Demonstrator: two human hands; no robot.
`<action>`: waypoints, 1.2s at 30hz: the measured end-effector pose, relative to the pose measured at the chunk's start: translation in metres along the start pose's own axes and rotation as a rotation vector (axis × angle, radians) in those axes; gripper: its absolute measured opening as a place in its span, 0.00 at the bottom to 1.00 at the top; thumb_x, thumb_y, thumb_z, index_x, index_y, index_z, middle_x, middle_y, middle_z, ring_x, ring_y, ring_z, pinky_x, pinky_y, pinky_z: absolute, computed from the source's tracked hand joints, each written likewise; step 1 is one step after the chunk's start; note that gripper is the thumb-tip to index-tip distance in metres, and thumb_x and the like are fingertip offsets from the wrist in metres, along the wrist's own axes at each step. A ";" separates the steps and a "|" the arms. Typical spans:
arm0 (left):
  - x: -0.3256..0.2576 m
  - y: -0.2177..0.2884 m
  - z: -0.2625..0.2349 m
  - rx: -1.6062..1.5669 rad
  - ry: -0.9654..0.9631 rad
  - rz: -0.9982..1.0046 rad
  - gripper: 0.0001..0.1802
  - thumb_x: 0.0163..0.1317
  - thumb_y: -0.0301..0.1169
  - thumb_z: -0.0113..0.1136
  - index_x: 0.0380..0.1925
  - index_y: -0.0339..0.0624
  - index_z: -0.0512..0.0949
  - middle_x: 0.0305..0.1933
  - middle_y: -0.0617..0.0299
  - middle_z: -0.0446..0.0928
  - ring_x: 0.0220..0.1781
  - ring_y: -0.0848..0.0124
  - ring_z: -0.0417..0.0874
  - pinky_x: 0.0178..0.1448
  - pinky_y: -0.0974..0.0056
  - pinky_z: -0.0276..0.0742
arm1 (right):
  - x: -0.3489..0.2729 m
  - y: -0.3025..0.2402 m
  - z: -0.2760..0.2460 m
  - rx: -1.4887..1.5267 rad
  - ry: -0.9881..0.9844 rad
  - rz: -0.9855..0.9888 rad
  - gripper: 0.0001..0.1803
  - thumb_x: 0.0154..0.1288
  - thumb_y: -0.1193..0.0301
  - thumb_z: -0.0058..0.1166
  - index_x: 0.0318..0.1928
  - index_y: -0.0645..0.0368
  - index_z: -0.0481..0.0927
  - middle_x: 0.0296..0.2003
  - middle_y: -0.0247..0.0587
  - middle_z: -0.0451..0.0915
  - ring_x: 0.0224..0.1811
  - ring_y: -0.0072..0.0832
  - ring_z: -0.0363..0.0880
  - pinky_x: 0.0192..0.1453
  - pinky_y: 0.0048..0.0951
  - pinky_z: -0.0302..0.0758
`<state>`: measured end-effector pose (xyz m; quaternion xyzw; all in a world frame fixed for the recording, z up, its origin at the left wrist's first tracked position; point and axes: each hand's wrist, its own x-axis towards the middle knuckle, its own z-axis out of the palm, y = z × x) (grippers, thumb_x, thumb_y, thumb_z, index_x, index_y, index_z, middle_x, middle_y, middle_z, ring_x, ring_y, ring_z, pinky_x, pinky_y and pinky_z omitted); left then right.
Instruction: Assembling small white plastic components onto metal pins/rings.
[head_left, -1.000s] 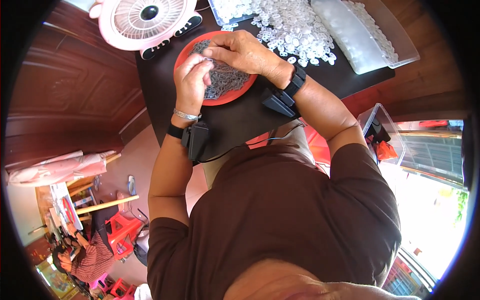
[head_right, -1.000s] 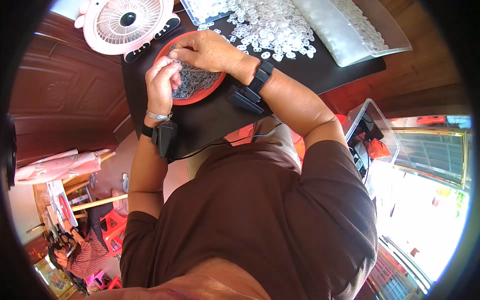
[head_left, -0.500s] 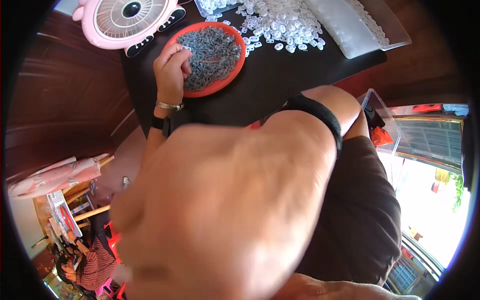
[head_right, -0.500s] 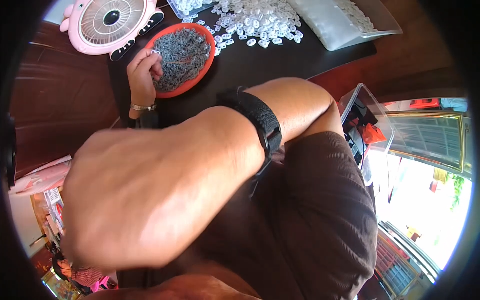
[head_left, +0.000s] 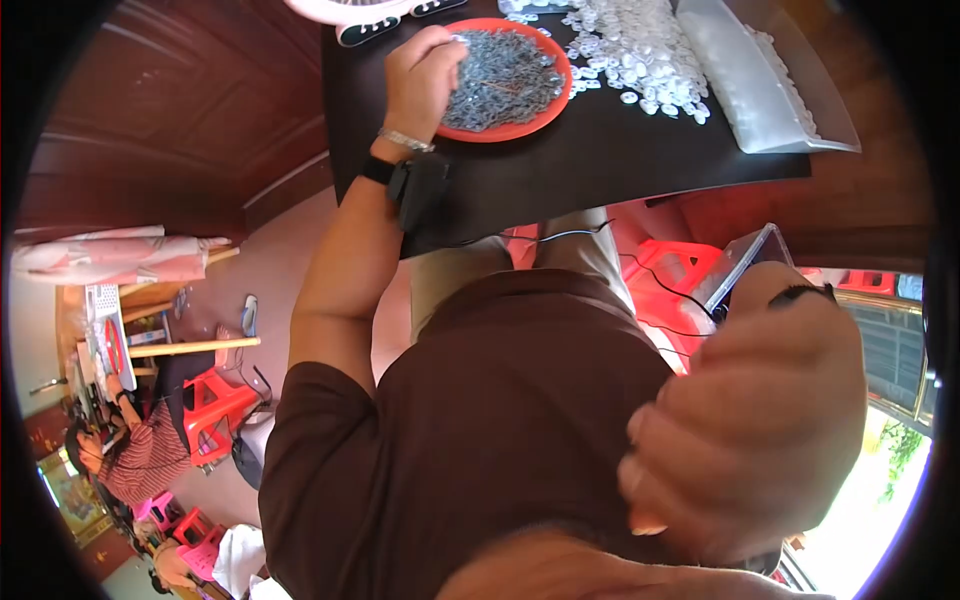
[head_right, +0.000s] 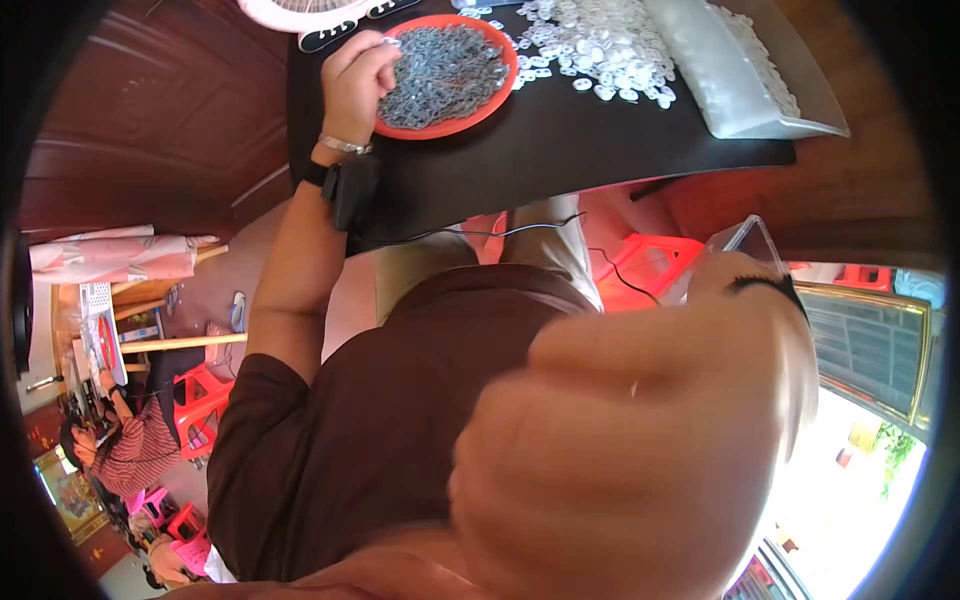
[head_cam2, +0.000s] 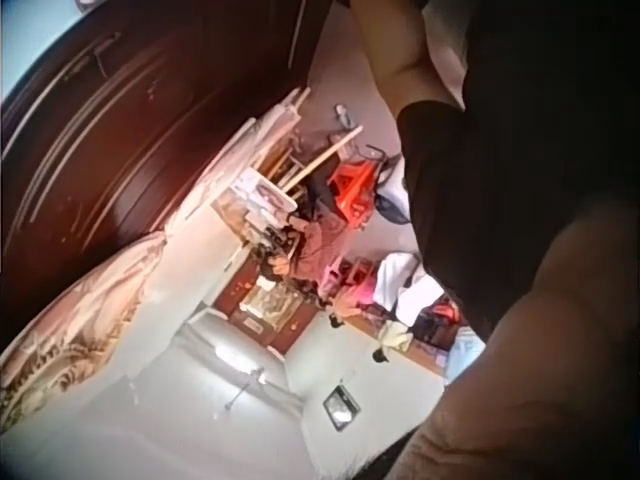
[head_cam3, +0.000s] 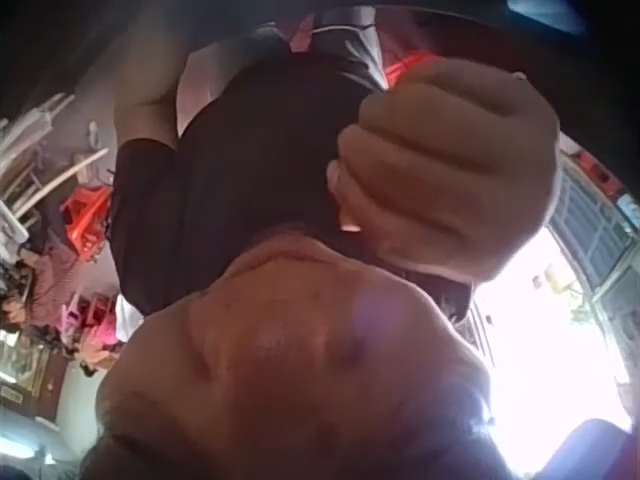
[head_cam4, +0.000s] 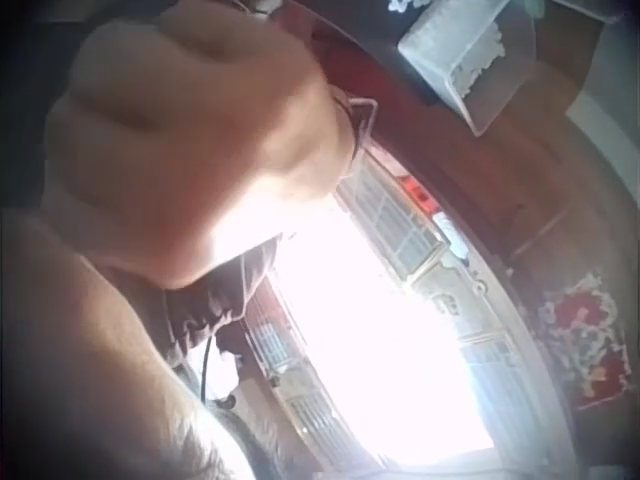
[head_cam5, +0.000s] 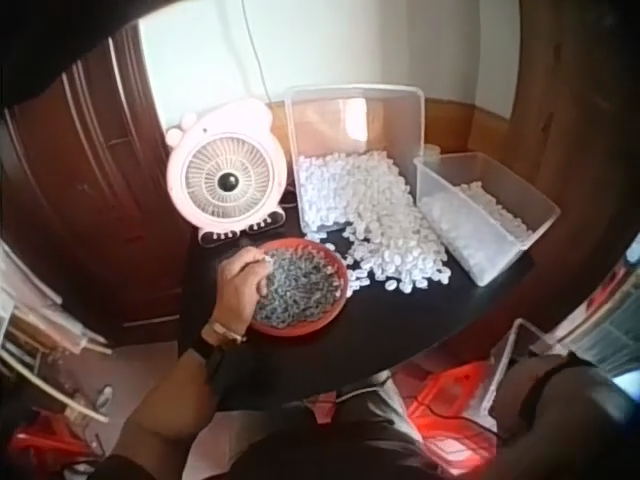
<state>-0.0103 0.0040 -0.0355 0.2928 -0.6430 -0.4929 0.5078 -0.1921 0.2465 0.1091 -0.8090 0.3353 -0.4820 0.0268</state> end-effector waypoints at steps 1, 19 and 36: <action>-0.004 -0.004 -0.012 0.074 0.077 0.034 0.06 0.54 0.26 0.55 0.21 0.35 0.76 0.14 0.68 0.69 0.16 0.81 0.69 0.22 0.74 0.62 | 0.004 -0.014 0.020 -0.049 -0.025 0.029 0.10 0.46 0.61 0.60 0.19 0.52 0.77 0.22 0.33 0.77 0.18 0.28 0.72 0.21 0.29 0.65; -0.120 0.024 -0.036 0.102 0.399 -0.377 0.06 0.58 0.29 0.52 0.29 0.37 0.73 0.19 0.66 0.68 0.19 0.77 0.69 0.22 0.74 0.61 | -0.089 0.250 0.019 -0.499 -0.335 0.339 0.09 0.55 0.64 0.53 0.34 0.53 0.80 0.33 0.40 0.79 0.37 0.41 0.79 0.41 0.39 0.75; -0.133 0.004 -0.031 0.253 0.418 -0.157 0.05 0.57 0.28 0.55 0.27 0.38 0.76 0.17 0.69 0.70 0.17 0.82 0.67 0.20 0.77 0.55 | -0.076 0.247 0.006 -0.123 -0.080 0.467 0.10 0.55 0.69 0.53 0.36 0.61 0.79 0.25 0.47 0.80 0.24 0.39 0.80 0.34 0.35 0.76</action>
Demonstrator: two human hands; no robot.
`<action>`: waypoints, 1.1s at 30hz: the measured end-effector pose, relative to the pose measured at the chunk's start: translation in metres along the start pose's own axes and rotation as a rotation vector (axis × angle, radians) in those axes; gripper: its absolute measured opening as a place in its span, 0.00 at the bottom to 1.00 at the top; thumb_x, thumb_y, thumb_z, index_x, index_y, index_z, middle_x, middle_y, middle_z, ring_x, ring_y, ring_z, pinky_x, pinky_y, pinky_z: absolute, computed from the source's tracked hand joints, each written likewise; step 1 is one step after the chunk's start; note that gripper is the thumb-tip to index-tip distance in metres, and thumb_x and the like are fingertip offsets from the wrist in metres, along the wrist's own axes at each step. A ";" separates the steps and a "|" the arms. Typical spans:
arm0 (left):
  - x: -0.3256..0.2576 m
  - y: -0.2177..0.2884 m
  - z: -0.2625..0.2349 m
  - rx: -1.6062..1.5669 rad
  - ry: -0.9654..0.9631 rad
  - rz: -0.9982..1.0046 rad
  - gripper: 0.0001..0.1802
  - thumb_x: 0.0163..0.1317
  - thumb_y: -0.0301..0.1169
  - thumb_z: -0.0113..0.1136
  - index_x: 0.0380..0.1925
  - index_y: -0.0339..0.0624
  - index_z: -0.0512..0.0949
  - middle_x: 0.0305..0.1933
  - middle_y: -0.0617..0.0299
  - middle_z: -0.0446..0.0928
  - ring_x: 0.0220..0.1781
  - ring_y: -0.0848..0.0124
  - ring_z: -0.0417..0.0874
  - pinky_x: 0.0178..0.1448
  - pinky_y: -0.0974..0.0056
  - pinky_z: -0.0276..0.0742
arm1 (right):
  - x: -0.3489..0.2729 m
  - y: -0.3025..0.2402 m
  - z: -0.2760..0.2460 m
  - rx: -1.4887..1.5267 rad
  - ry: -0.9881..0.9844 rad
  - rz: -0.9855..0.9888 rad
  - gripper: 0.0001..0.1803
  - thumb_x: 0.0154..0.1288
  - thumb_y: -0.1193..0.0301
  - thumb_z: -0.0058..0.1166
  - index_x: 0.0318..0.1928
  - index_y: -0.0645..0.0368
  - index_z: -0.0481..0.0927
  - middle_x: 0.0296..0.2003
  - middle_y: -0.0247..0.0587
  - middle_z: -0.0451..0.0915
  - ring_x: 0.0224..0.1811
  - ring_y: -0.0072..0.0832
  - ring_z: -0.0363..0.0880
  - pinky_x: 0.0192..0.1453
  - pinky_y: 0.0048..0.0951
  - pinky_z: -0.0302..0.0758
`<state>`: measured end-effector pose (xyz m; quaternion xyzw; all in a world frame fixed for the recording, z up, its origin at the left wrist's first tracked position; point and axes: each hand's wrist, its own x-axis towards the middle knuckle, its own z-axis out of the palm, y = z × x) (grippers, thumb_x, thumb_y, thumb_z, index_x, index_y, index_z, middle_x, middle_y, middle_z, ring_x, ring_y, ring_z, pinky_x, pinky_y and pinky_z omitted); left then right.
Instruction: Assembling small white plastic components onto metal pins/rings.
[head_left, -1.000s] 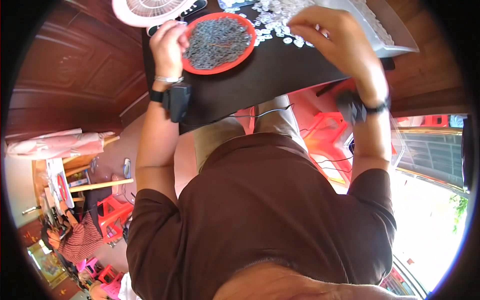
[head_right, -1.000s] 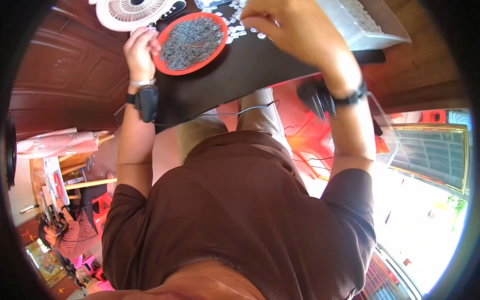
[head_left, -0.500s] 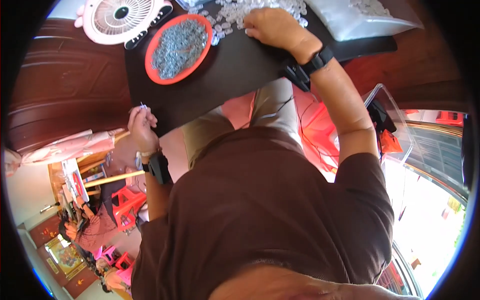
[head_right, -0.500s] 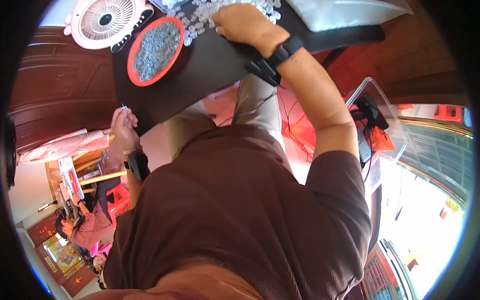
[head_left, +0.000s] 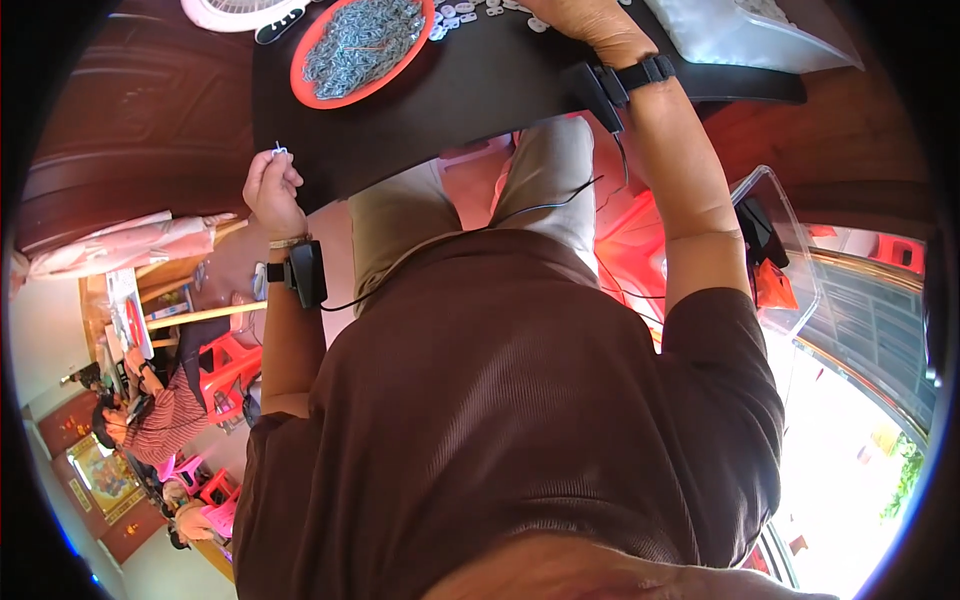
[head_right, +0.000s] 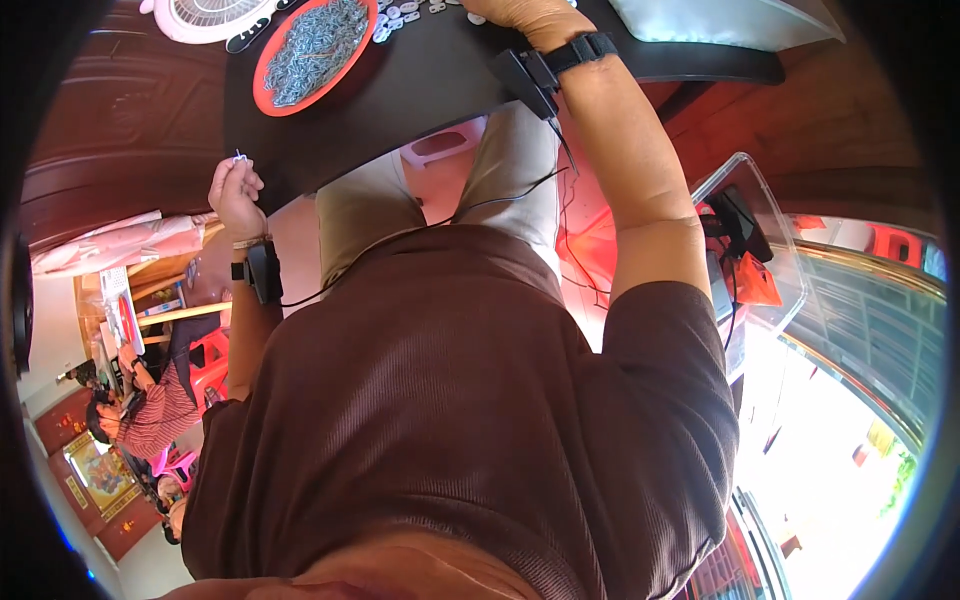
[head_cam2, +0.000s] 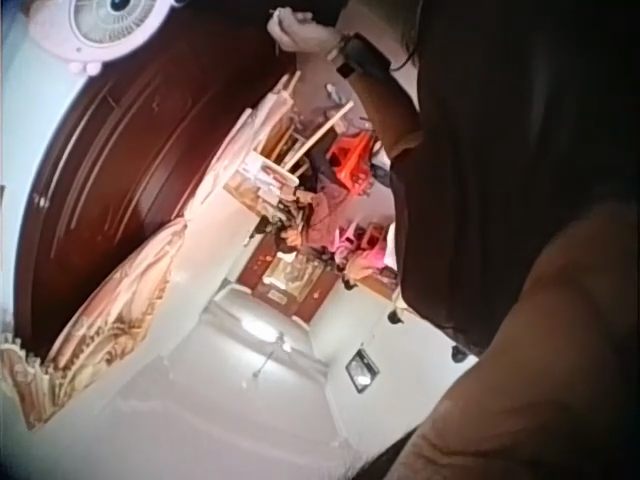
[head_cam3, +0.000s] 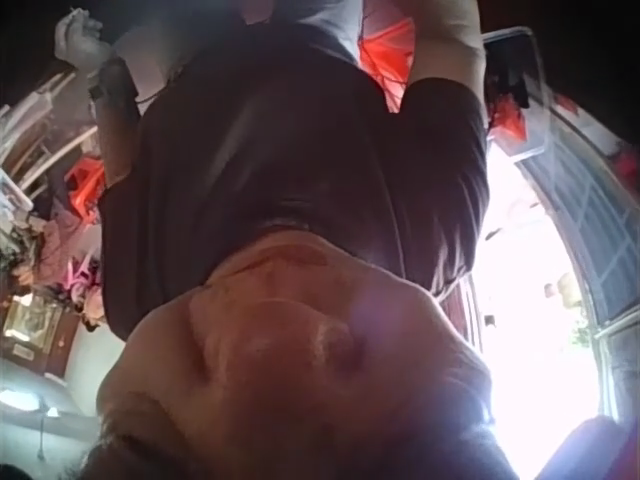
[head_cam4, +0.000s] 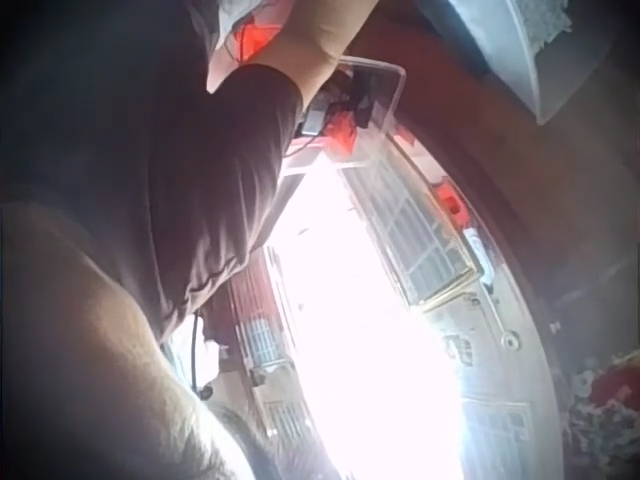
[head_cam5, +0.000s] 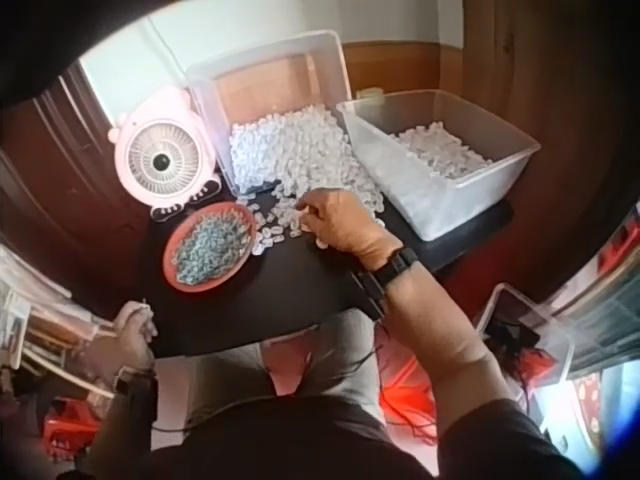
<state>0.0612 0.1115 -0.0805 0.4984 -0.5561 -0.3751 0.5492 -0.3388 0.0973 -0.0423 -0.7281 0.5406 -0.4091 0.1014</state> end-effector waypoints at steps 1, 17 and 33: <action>0.001 -0.001 -0.002 -0.004 0.002 0.004 0.05 0.57 0.28 0.55 0.27 0.38 0.76 0.17 0.69 0.70 0.17 0.82 0.67 0.20 0.77 0.55 | 0.002 -0.004 -0.001 0.019 -0.004 0.024 0.11 0.56 0.69 0.53 0.37 0.61 0.79 0.25 0.47 0.80 0.23 0.37 0.80 0.33 0.33 0.76; -0.005 0.003 -0.001 -0.007 0.051 -0.033 0.04 0.57 0.27 0.56 0.26 0.40 0.75 0.16 0.72 0.66 0.17 0.84 0.63 0.22 0.78 0.56 | 0.004 0.010 0.006 0.143 0.017 -0.049 0.14 0.56 0.71 0.56 0.45 0.52 0.80 0.30 0.38 0.80 0.32 0.28 0.79 0.42 0.27 0.75; -0.006 0.006 0.004 -0.014 -0.017 -0.016 0.04 0.58 0.28 0.55 0.26 0.40 0.75 0.16 0.72 0.66 0.17 0.86 0.61 0.21 0.77 0.51 | 0.004 0.003 0.000 0.594 -0.163 0.160 0.18 0.59 0.76 0.56 0.51 0.52 0.79 0.30 0.22 0.72 0.32 0.10 0.68 0.36 0.14 0.67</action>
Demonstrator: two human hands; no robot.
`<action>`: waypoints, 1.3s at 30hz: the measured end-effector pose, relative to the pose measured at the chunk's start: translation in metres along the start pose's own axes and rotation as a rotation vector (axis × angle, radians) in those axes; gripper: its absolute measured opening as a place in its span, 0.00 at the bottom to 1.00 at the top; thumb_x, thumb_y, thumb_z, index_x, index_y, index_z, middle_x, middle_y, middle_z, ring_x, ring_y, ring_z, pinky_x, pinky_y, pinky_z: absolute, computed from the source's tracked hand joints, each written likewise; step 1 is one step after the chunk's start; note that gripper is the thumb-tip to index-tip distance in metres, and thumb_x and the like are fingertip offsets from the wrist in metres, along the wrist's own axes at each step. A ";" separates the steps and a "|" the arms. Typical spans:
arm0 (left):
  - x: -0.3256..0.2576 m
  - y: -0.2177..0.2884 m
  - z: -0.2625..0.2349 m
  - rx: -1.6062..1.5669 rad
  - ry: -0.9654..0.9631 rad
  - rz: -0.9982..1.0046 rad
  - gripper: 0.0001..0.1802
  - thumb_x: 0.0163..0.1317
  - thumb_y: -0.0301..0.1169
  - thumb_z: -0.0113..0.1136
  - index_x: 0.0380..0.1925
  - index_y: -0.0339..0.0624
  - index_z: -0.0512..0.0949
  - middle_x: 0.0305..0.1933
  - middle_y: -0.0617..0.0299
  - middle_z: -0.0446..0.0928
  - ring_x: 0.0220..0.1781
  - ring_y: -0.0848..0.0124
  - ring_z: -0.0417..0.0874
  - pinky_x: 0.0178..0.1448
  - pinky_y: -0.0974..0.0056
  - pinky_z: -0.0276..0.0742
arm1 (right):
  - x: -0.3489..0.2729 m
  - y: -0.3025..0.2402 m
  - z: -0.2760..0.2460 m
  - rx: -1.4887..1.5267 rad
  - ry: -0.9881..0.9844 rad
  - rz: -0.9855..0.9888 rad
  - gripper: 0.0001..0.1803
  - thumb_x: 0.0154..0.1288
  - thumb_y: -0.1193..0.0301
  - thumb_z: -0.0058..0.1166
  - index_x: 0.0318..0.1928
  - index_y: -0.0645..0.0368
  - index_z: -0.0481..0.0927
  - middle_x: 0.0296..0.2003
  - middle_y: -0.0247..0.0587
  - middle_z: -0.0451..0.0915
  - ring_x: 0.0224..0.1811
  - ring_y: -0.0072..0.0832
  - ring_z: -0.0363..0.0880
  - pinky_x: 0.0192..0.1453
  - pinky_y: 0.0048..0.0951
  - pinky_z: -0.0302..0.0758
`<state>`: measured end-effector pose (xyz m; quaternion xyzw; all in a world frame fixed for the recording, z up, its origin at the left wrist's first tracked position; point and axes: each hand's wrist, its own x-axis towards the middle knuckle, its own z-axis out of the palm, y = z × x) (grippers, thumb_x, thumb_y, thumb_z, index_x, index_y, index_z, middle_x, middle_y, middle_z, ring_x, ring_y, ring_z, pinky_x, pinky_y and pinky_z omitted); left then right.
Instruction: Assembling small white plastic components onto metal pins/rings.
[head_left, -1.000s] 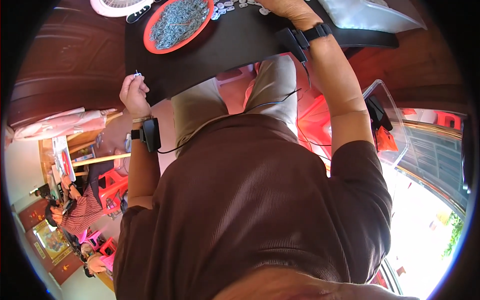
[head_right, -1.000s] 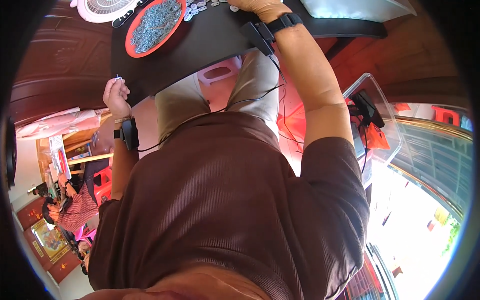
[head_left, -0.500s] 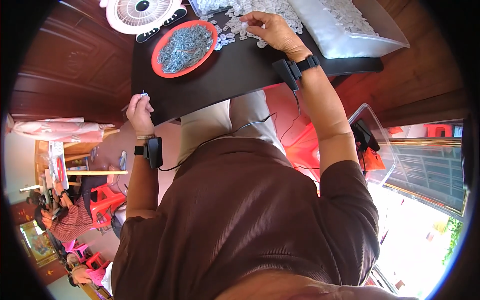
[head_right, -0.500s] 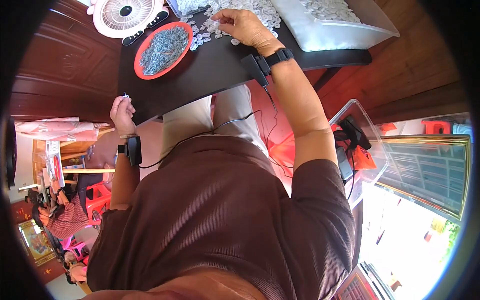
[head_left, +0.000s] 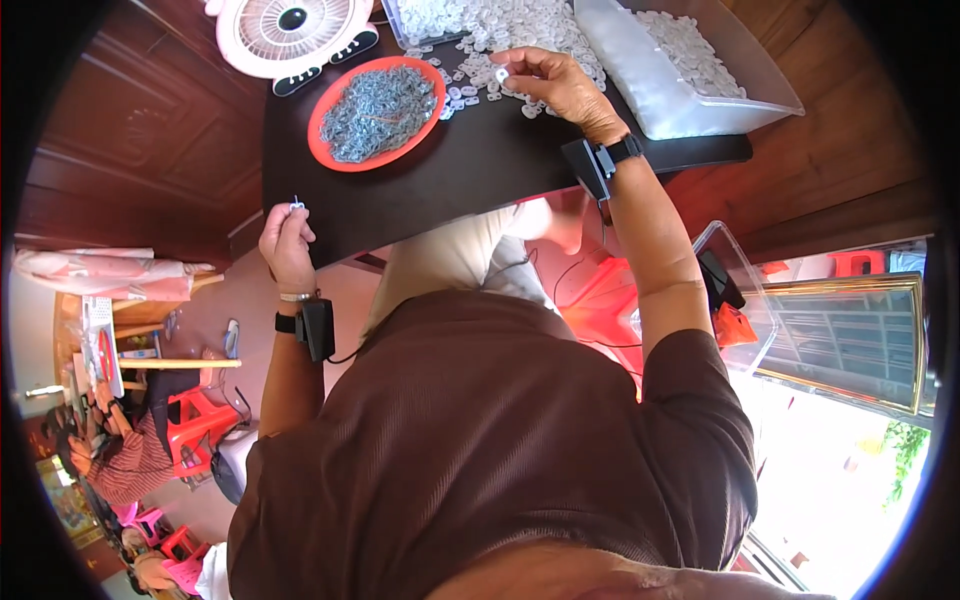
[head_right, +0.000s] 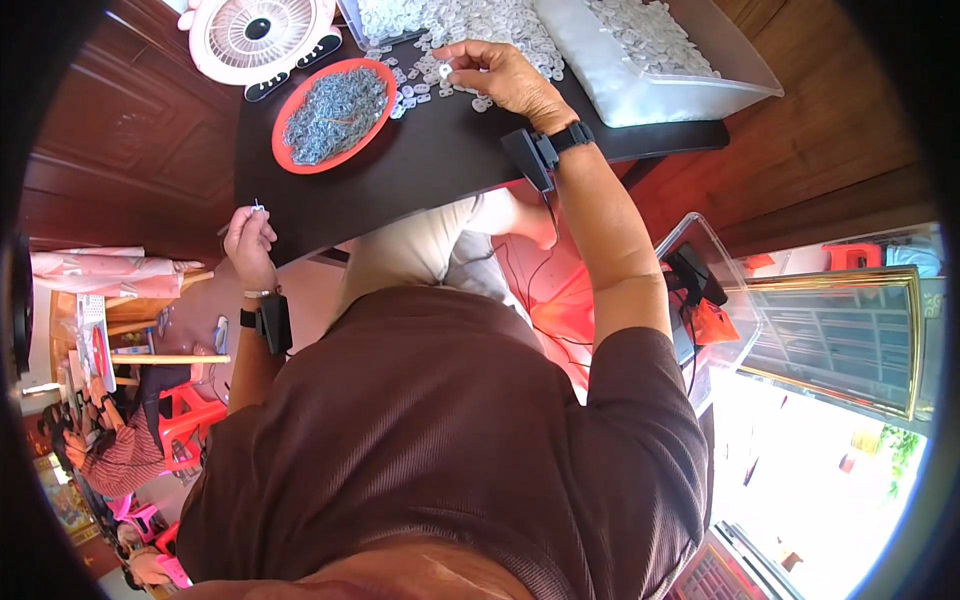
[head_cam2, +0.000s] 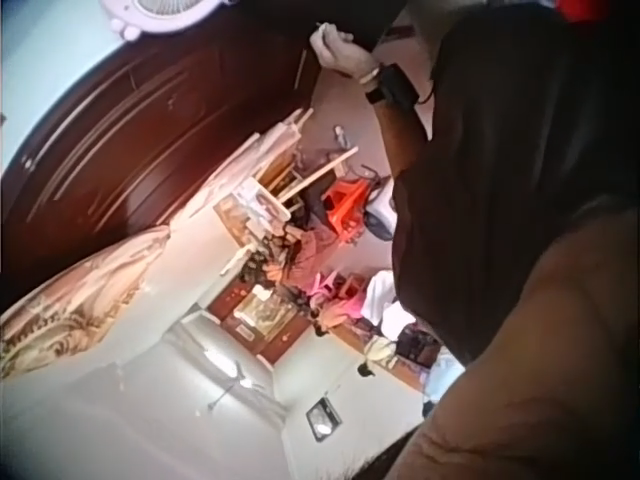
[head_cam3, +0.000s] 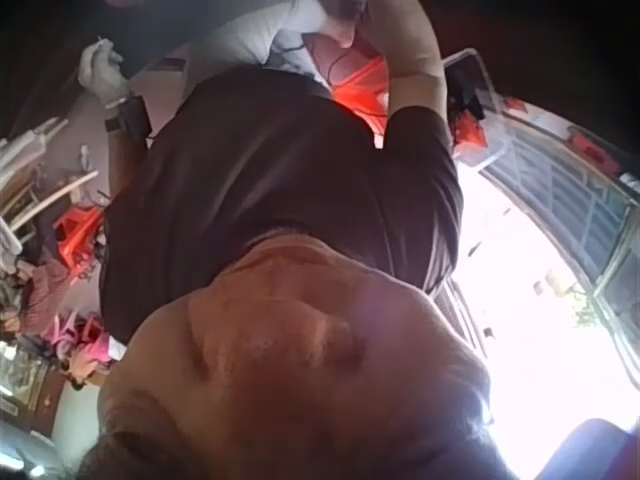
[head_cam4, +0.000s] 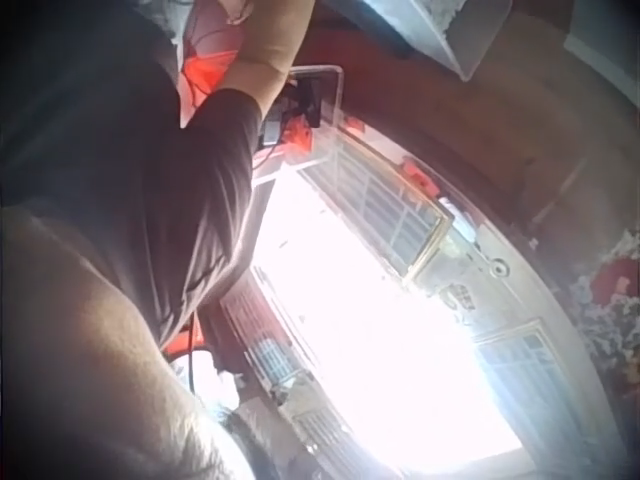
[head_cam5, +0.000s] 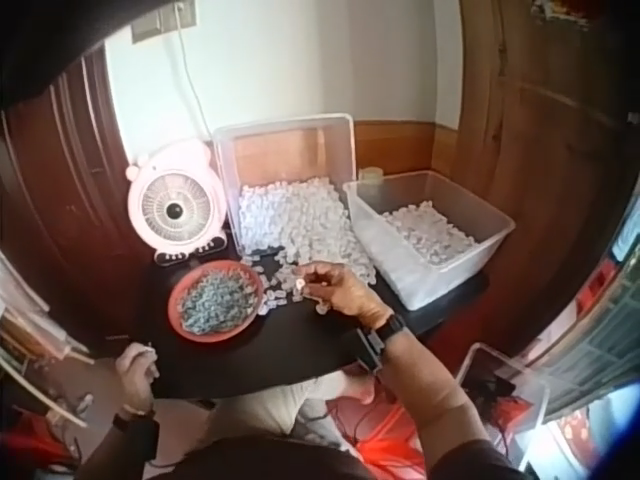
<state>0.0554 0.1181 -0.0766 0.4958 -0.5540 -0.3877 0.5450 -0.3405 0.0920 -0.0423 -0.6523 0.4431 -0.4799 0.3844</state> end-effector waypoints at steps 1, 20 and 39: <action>0.001 0.001 0.001 0.001 -0.011 -0.001 0.05 0.58 0.28 0.55 0.26 0.40 0.75 0.16 0.72 0.66 0.17 0.86 0.62 0.21 0.77 0.51 | -0.001 -0.002 -0.002 0.009 0.006 0.024 0.18 0.58 0.77 0.57 0.50 0.52 0.80 0.29 0.22 0.72 0.32 0.11 0.68 0.38 0.15 0.68; 0.100 0.070 0.112 -0.722 -0.709 -0.231 0.10 0.61 0.32 0.47 0.29 0.36 0.73 0.28 0.56 0.77 0.25 0.70 0.78 0.28 0.72 0.70 | 0.076 -0.067 0.078 0.279 -0.004 0.063 0.10 0.60 0.72 0.58 0.41 0.62 0.79 0.29 0.32 0.81 0.30 0.15 0.76 0.33 0.16 0.72; 0.102 0.040 0.111 -0.560 -0.647 -0.114 0.10 0.62 0.31 0.43 0.29 0.36 0.70 0.25 0.58 0.72 0.25 0.70 0.74 0.30 0.71 0.67 | 0.076 -0.047 0.095 0.170 -0.204 -0.024 0.07 0.61 0.76 0.56 0.38 0.67 0.78 0.27 0.36 0.81 0.33 0.19 0.79 0.45 0.22 0.75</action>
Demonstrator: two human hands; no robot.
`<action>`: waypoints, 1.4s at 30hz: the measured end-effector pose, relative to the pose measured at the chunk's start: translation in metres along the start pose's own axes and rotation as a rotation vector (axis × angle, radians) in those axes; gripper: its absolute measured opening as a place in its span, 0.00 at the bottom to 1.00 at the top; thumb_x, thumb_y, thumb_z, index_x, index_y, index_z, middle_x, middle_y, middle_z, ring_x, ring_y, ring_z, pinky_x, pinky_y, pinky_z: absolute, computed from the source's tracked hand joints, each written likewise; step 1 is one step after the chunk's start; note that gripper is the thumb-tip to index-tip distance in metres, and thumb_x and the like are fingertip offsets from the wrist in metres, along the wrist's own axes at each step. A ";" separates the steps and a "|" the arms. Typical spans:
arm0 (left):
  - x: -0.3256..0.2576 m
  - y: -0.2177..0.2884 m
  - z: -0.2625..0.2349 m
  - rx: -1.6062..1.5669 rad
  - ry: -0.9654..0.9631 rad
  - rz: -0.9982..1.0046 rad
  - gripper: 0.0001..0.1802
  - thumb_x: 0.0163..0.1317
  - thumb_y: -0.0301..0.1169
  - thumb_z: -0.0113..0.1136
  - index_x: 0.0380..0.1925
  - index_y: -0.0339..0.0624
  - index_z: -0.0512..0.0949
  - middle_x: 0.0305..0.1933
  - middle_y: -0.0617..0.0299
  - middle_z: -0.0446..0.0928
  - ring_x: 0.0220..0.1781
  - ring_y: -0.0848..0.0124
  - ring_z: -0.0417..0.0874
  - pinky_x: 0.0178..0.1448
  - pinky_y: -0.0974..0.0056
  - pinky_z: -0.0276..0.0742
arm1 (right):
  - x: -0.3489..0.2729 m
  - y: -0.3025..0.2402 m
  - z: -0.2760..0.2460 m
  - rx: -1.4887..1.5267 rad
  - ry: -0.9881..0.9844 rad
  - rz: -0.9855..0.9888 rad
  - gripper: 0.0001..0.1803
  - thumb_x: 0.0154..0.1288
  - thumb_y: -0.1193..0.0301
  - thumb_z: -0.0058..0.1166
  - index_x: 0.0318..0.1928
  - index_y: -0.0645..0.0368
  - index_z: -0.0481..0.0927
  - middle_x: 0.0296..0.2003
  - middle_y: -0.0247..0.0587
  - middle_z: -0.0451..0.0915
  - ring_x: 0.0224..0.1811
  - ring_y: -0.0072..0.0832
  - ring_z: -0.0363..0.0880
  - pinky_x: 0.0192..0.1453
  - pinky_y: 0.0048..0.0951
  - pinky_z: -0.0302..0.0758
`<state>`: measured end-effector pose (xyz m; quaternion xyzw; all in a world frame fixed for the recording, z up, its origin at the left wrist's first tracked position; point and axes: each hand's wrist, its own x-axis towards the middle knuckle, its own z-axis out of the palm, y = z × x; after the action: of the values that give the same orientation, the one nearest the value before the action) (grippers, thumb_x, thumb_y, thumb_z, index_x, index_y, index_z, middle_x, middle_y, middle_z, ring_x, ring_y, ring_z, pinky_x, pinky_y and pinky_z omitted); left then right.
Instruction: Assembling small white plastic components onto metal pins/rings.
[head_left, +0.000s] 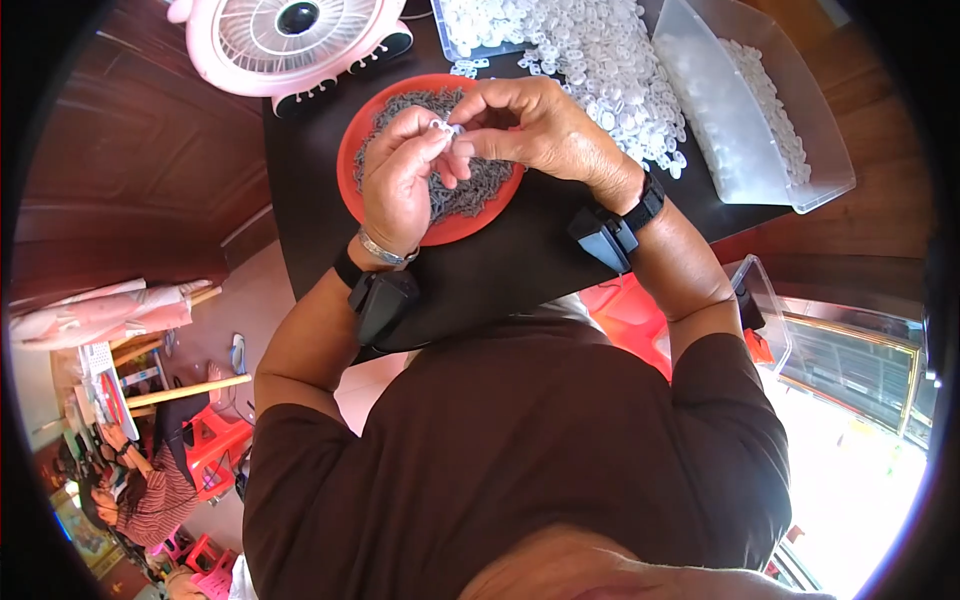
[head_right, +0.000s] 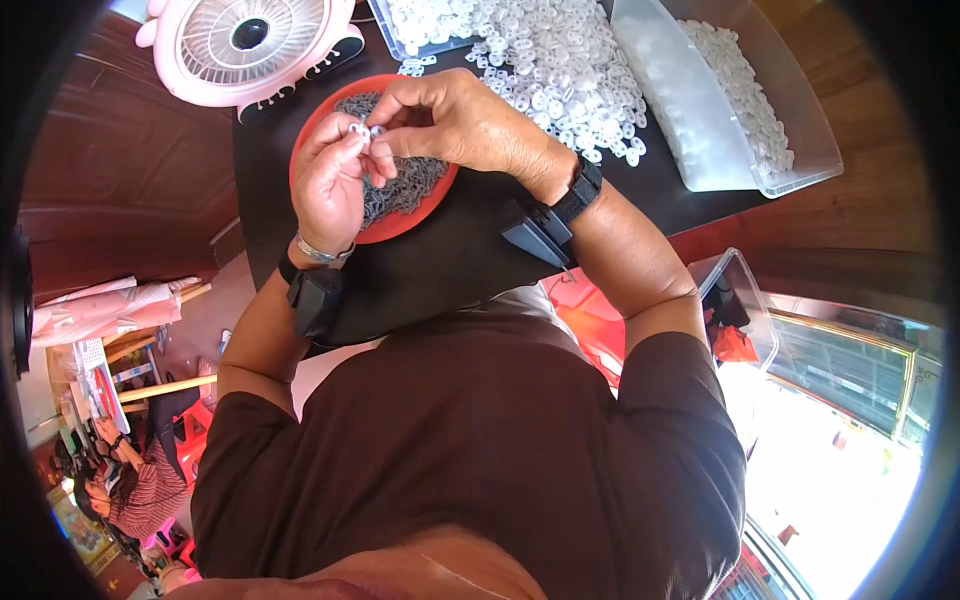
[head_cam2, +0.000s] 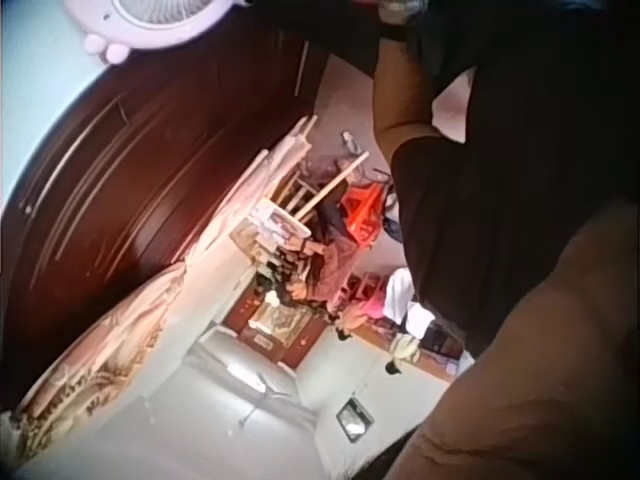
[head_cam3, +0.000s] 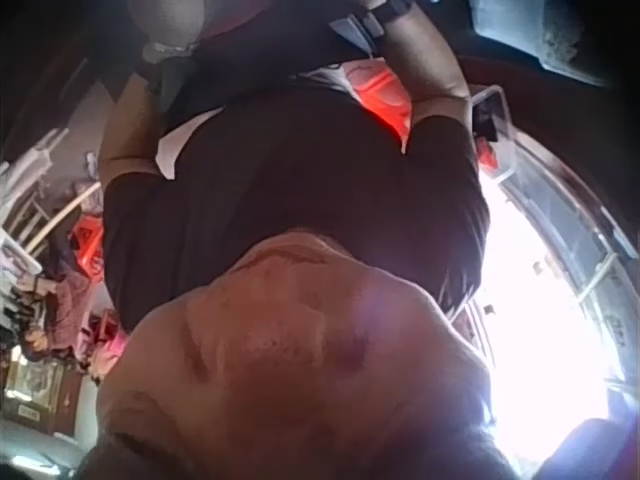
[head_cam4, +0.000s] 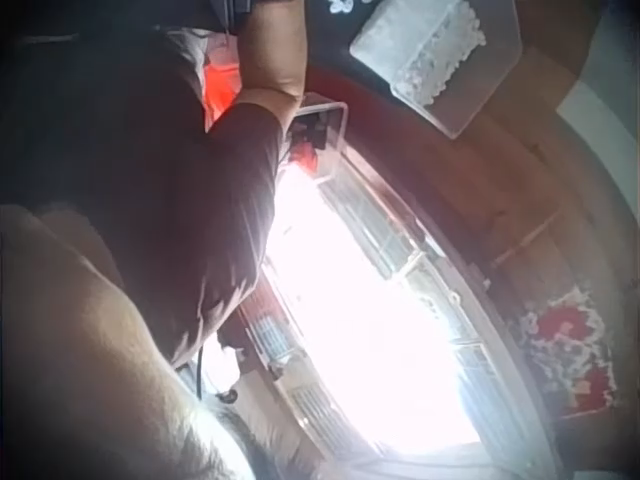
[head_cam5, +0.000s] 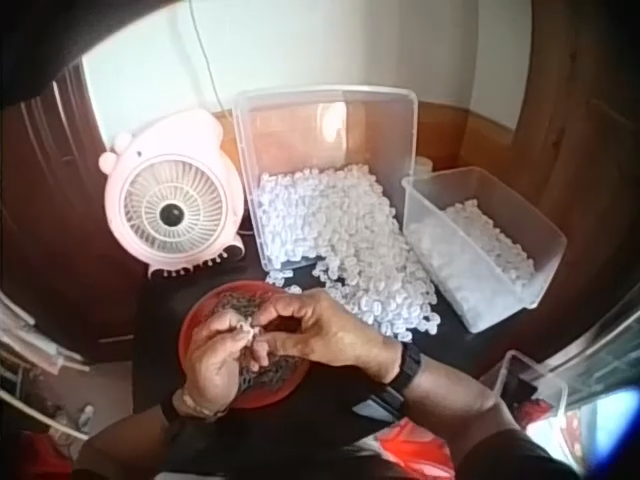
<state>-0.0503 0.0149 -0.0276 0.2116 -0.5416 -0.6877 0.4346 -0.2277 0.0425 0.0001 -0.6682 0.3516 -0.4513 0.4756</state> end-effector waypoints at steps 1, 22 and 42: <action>-0.001 0.000 -0.001 0.003 0.014 0.025 0.10 0.61 0.31 0.45 0.28 0.36 0.70 0.25 0.59 0.73 0.25 0.72 0.74 0.29 0.72 0.68 | 0.001 0.004 0.000 0.007 0.002 0.018 0.07 0.60 0.76 0.57 0.38 0.67 0.78 0.29 0.35 0.81 0.34 0.18 0.78 0.45 0.22 0.75; -0.001 -0.004 0.005 -0.052 0.074 0.039 0.09 0.63 0.29 0.45 0.30 0.36 0.72 0.30 0.54 0.78 0.30 0.68 0.80 0.33 0.70 0.71 | 0.000 0.015 -0.002 0.137 0.190 0.031 0.06 0.60 0.76 0.57 0.37 0.64 0.80 0.29 0.32 0.80 0.29 0.15 0.76 0.36 0.17 0.74; -0.002 -0.003 0.009 0.207 0.123 -0.044 0.08 0.59 0.32 0.52 0.25 0.40 0.73 0.18 0.68 0.70 0.19 0.82 0.67 0.23 0.75 0.59 | -0.001 0.010 -0.006 0.252 0.215 0.117 0.10 0.61 0.72 0.57 0.41 0.63 0.79 0.31 0.36 0.82 0.32 0.18 0.79 0.38 0.18 0.77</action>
<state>-0.0571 0.0217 -0.0279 0.3090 -0.5771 -0.6233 0.4277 -0.2343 0.0388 -0.0093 -0.5296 0.3795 -0.5322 0.5406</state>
